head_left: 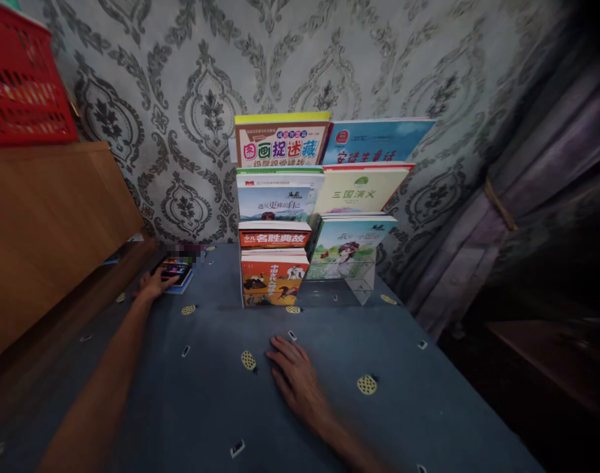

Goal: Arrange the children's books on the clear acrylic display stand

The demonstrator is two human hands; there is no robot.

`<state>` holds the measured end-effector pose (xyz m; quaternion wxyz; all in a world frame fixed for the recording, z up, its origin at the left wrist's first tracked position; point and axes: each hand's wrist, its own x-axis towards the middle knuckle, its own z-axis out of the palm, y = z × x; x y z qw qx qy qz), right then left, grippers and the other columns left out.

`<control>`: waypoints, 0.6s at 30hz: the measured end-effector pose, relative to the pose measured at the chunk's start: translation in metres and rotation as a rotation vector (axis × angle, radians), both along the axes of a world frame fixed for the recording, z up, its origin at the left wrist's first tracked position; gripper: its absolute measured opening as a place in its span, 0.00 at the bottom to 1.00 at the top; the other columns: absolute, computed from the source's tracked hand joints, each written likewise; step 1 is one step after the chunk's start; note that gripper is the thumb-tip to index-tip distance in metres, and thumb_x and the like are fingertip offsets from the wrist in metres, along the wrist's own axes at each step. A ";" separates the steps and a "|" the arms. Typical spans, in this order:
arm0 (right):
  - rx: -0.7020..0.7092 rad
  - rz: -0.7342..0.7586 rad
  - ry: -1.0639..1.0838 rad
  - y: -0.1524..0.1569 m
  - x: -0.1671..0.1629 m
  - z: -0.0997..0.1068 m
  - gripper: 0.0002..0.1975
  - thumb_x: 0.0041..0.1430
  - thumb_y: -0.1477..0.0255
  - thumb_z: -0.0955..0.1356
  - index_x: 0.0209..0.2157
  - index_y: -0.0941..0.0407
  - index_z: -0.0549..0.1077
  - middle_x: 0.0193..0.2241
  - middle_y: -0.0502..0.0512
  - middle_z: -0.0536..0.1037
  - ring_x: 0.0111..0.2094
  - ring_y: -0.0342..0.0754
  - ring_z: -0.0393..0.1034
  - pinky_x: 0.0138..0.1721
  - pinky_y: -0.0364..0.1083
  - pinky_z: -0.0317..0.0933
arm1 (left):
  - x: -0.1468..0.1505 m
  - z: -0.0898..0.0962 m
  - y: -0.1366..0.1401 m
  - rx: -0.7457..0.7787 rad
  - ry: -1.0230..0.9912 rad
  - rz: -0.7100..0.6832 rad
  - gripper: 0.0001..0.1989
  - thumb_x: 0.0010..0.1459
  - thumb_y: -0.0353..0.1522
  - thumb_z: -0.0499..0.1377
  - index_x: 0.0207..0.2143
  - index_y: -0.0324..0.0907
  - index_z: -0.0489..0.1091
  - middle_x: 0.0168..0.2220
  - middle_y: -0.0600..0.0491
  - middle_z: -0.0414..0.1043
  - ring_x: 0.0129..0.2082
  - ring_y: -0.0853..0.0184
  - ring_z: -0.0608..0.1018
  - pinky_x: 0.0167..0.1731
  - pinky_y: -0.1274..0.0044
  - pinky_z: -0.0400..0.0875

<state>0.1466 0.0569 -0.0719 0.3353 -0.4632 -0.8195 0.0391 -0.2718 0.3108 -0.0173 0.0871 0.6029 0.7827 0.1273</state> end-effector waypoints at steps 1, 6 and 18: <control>-0.008 -0.001 0.001 0.000 0.000 0.000 0.18 0.66 0.76 0.62 0.55 0.52 0.73 0.57 0.61 0.76 0.61 0.54 0.68 0.61 0.60 0.63 | 0.001 0.001 -0.005 -0.004 -0.001 0.015 0.43 0.54 0.59 0.50 0.64 0.43 0.60 0.65 0.31 0.57 0.66 0.35 0.59 0.56 0.47 0.61; -0.034 -0.006 -0.018 0.000 -0.002 0.001 0.18 0.65 0.76 0.63 0.53 0.53 0.74 0.57 0.61 0.76 0.61 0.57 0.68 0.61 0.62 0.64 | 0.011 0.006 -0.041 -0.019 -0.001 0.038 0.40 0.56 0.57 0.52 0.66 0.48 0.59 0.68 0.33 0.53 0.68 0.38 0.58 0.57 0.45 0.60; -0.047 0.009 0.006 0.002 -0.003 -0.002 0.17 0.64 0.76 0.63 0.52 0.55 0.75 0.56 0.63 0.76 0.60 0.56 0.68 0.61 0.61 0.62 | 0.040 0.017 -0.134 -0.234 0.175 -0.092 0.54 0.49 0.61 0.56 0.72 0.48 0.44 0.73 0.33 0.38 0.71 0.38 0.47 0.58 0.40 0.54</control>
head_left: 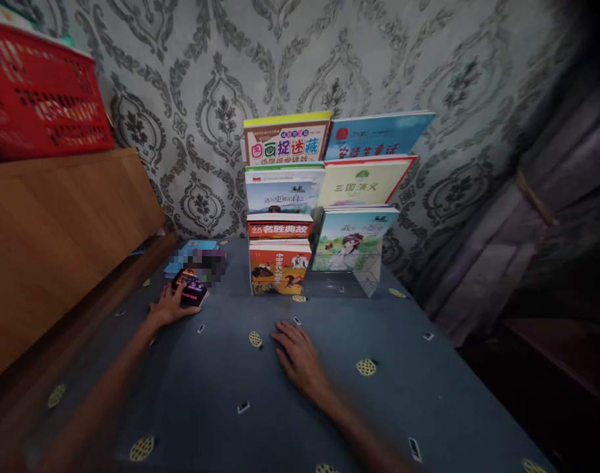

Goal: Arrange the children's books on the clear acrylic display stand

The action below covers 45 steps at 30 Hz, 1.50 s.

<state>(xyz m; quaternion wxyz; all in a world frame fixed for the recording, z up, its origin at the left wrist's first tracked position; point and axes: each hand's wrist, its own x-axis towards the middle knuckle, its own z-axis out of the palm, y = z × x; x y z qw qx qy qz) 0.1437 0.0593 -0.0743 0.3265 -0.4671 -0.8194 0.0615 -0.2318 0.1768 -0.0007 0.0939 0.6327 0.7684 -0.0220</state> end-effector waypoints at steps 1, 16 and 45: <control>-0.009 0.000 -0.003 0.000 0.000 0.000 0.17 0.64 0.76 0.64 0.52 0.55 0.76 0.56 0.63 0.76 0.60 0.56 0.68 0.61 0.62 0.62 | 0.002 0.001 -0.003 -0.002 0.026 -0.005 0.54 0.49 0.61 0.57 0.72 0.48 0.44 0.73 0.32 0.39 0.71 0.38 0.48 0.58 0.40 0.54; -0.025 0.006 0.006 -0.002 -0.002 0.001 0.17 0.65 0.75 0.63 0.52 0.55 0.76 0.56 0.63 0.76 0.61 0.55 0.67 0.62 0.61 0.60 | 0.011 0.031 -0.011 0.031 0.039 -0.112 0.35 0.54 0.58 0.54 0.54 0.46 0.73 0.50 0.37 0.77 0.52 0.41 0.77 0.50 0.56 0.68; 0.045 -0.001 0.330 -0.014 -0.004 0.027 0.16 0.70 0.69 0.60 0.46 0.55 0.78 0.49 0.60 0.81 0.55 0.54 0.72 0.61 0.59 0.60 | 0.182 -0.035 -0.182 -0.301 -1.630 0.148 0.33 0.42 0.44 0.72 0.46 0.45 0.62 0.30 0.49 0.80 0.32 0.58 0.85 0.36 0.69 0.78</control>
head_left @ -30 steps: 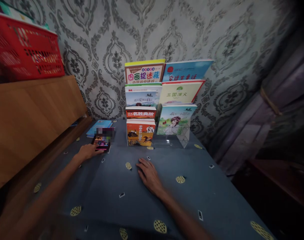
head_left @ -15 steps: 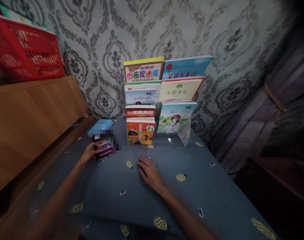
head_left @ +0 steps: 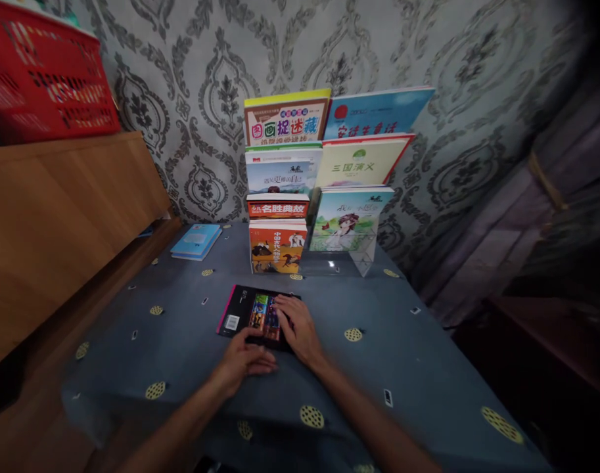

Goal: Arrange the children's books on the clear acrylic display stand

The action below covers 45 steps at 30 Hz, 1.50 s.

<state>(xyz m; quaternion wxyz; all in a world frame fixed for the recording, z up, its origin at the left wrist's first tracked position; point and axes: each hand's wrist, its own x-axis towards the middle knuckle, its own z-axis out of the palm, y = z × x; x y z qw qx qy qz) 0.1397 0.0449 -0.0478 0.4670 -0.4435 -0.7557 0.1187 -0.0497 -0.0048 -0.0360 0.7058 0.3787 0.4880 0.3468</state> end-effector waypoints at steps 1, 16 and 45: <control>0.011 0.004 0.005 -0.001 0.000 0.002 0.15 0.70 0.70 0.60 0.45 0.55 0.78 0.47 0.59 0.82 0.54 0.53 0.73 0.61 0.59 0.61 | 0.006 0.003 -0.003 -0.010 -0.009 -0.066 0.33 0.43 0.45 0.72 0.47 0.45 0.62 0.30 0.49 0.80 0.31 0.58 0.84 0.35 0.70 0.78; -0.164 0.130 -0.531 0.002 -0.043 0.005 0.29 0.61 0.81 0.61 0.64 0.67 0.63 0.63 0.72 0.67 0.67 0.56 0.57 0.67 0.57 0.53 | -0.023 -0.019 0.083 1.222 1.214 -0.277 0.25 0.64 0.26 0.45 0.61 0.35 0.64 0.64 0.39 0.65 0.66 0.57 0.66 0.63 0.58 0.62; -0.230 0.087 -0.621 -0.080 0.039 -0.003 0.55 0.55 0.43 0.68 0.70 0.66 0.50 0.70 0.76 0.50 0.72 0.66 0.39 0.68 0.67 0.46 | -0.028 -0.012 0.004 1.233 1.416 -0.405 0.32 0.68 0.50 0.47 0.68 0.44 0.55 0.71 0.44 0.53 0.71 0.54 0.54 0.67 0.53 0.52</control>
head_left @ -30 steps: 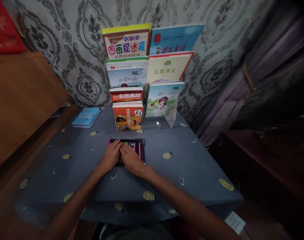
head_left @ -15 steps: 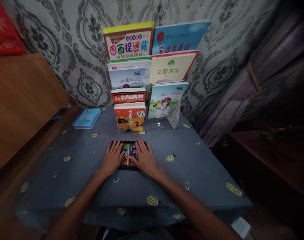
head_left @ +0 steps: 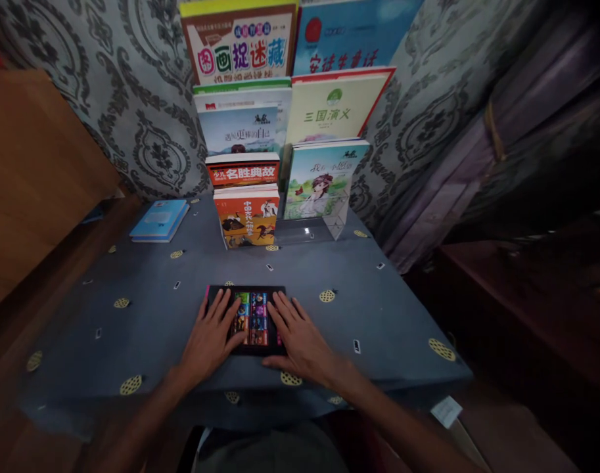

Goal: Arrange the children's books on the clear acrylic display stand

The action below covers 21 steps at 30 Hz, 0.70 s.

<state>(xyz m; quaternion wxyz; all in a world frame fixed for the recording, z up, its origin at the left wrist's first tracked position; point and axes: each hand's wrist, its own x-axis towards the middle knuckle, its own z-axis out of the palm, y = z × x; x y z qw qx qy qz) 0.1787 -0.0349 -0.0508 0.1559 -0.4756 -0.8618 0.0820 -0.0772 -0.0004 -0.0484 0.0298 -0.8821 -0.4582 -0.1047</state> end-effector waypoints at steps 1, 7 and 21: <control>-0.007 0.017 -0.010 -0.003 0.002 0.000 0.56 0.54 0.43 0.70 0.70 0.65 0.51 0.70 0.76 0.50 0.72 0.67 0.39 0.67 0.67 0.46 | -0.002 0.001 -0.004 -0.011 0.014 -0.037 0.35 0.67 0.52 0.47 0.69 0.46 0.53 0.71 0.44 0.52 0.72 0.53 0.53 0.67 0.53 0.50; 0.064 0.047 0.008 -0.021 0.008 -0.009 0.52 0.53 0.52 0.74 0.70 0.61 0.53 0.70 0.75 0.52 0.71 0.66 0.43 0.66 0.67 0.50 | -0.007 0.006 -0.018 -0.087 0.066 -0.171 0.53 0.52 0.65 0.51 0.72 0.47 0.43 0.72 0.41 0.46 0.72 0.47 0.49 0.66 0.48 0.45; 0.045 0.090 0.062 -0.028 0.007 -0.005 0.40 0.58 0.56 0.73 0.66 0.59 0.63 0.65 0.73 0.64 0.67 0.67 0.56 0.64 0.69 0.55 | -0.002 0.009 -0.031 -0.093 0.079 -0.213 0.44 0.59 0.58 0.53 0.71 0.47 0.49 0.70 0.45 0.54 0.71 0.50 0.53 0.66 0.55 0.54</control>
